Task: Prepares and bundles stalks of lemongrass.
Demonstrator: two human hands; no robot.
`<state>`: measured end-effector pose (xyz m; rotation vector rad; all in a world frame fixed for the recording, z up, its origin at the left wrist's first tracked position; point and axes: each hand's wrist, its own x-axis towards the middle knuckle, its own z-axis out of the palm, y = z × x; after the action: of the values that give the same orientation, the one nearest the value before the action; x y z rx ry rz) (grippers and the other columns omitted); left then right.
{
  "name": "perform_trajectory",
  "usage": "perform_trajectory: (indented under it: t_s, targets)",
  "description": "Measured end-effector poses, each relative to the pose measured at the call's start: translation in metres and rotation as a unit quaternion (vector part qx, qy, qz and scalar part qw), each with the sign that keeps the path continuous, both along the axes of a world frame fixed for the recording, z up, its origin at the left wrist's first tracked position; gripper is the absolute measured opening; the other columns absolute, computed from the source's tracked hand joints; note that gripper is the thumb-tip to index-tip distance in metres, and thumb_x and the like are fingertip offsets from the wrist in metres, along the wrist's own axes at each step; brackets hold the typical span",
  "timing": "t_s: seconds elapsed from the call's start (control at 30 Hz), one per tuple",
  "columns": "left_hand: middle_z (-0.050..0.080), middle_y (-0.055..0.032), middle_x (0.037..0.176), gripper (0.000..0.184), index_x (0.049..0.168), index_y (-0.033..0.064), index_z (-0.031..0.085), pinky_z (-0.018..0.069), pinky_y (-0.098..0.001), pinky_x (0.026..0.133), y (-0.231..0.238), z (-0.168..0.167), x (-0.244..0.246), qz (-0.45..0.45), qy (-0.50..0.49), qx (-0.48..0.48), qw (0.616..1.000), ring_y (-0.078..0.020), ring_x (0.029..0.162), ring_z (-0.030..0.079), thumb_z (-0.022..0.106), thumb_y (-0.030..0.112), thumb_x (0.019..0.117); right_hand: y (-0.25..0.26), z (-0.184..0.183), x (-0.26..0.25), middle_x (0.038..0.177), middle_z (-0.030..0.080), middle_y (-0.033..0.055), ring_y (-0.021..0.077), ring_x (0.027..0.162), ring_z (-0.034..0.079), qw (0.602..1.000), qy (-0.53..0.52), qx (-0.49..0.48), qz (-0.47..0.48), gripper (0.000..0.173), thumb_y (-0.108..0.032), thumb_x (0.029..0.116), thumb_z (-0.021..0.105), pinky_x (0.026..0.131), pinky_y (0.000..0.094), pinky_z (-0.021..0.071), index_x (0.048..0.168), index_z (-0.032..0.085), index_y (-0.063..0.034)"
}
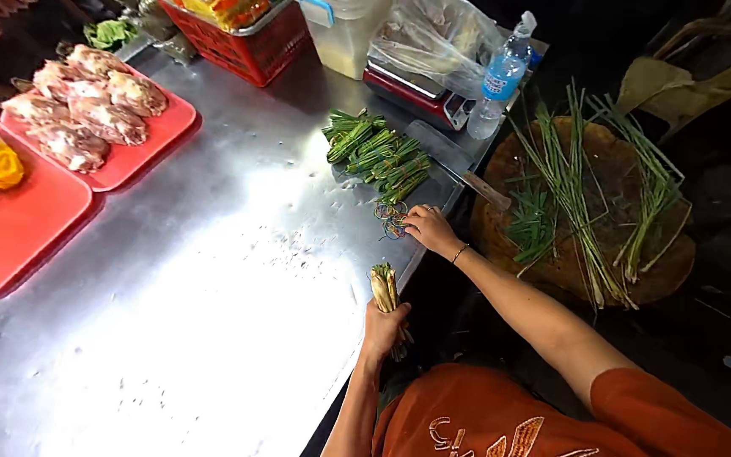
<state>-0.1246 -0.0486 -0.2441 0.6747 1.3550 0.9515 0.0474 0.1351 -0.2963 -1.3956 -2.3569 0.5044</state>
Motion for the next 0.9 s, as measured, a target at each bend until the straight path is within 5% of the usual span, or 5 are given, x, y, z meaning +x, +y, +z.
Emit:
perform_trajectory:
  t_s: [0.17,0.37,0.63,0.8,0.9]
  targets:
    - [0.06,0.0005,0.058,0.011,0.086,0.0059,0.057,0.0531,-0.0255,0.049,-0.001,0.004,-0.003,0.006,-0.032,0.008,0.999,-0.0106,0.047,0.059,0.067,0.002,0.0827,0.018,0.0,-0.009,0.113,0.07,0.0183,0.0371,0.115,0.062,0.996,-0.049,-0.073,0.009,0.014,-0.012,0.0972,0.067,0.107,0.0573,0.0402,0.103,0.077,-0.0034]
    - [0.06,0.0008,0.058,0.012,0.085,0.0063,0.057,0.0542,-0.026,0.05,0.0,0.005,0.001,-0.007,-0.048,0.01,0.999,-0.0108,0.047,0.059,0.067,0.001,0.0816,0.024,0.017,-0.004,0.111,0.074,0.016,0.033,0.113,0.066,0.99,0.1,-0.095,-0.009,0.014,-0.014,0.0947,0.072,0.105,0.054,0.0441,0.099,0.08,-0.0024]
    - [0.061,0.002,0.062,0.013,0.089,0.0062,0.059,0.055,-0.0263,0.052,0.008,0.012,0.006,-0.044,0.023,0.029,0.998,-0.0096,0.05,0.06,0.07,0.005,0.0818,0.025,0.051,-0.013,0.087,0.071,0.0135,0.0156,0.075,0.067,0.938,0.311,-0.14,-0.061,0.029,-0.005,0.0977,0.063,0.076,0.0346,0.0574,0.125,0.061,0.0063]
    - [0.061,0.0024,0.065,0.015,0.091,0.0065,0.06,0.0556,-0.0261,0.052,0.007,0.021,0.012,-0.061,0.066,0.041,0.995,-0.009,0.051,0.06,0.071,0.007,0.0815,0.001,0.076,-0.004,0.083,0.072,0.0082,0.0135,0.074,0.071,0.815,0.512,-0.262,-0.072,0.011,0.002,0.0995,0.053,0.07,0.0292,0.0606,0.107,0.062,0.0042]
    - [0.061,0.0029,0.065,0.016,0.092,0.0061,0.06,0.0551,-0.0251,0.052,0.001,0.027,0.02,-0.075,0.062,0.046,0.994,-0.008,0.051,0.06,0.071,0.006,0.0803,-0.042,0.106,0.027,0.104,0.077,0.0102,0.0099,0.078,0.073,0.758,0.557,-0.335,-0.053,0.027,-0.003,0.1042,0.041,0.057,0.0193,0.0551,0.115,0.066,-0.0054]
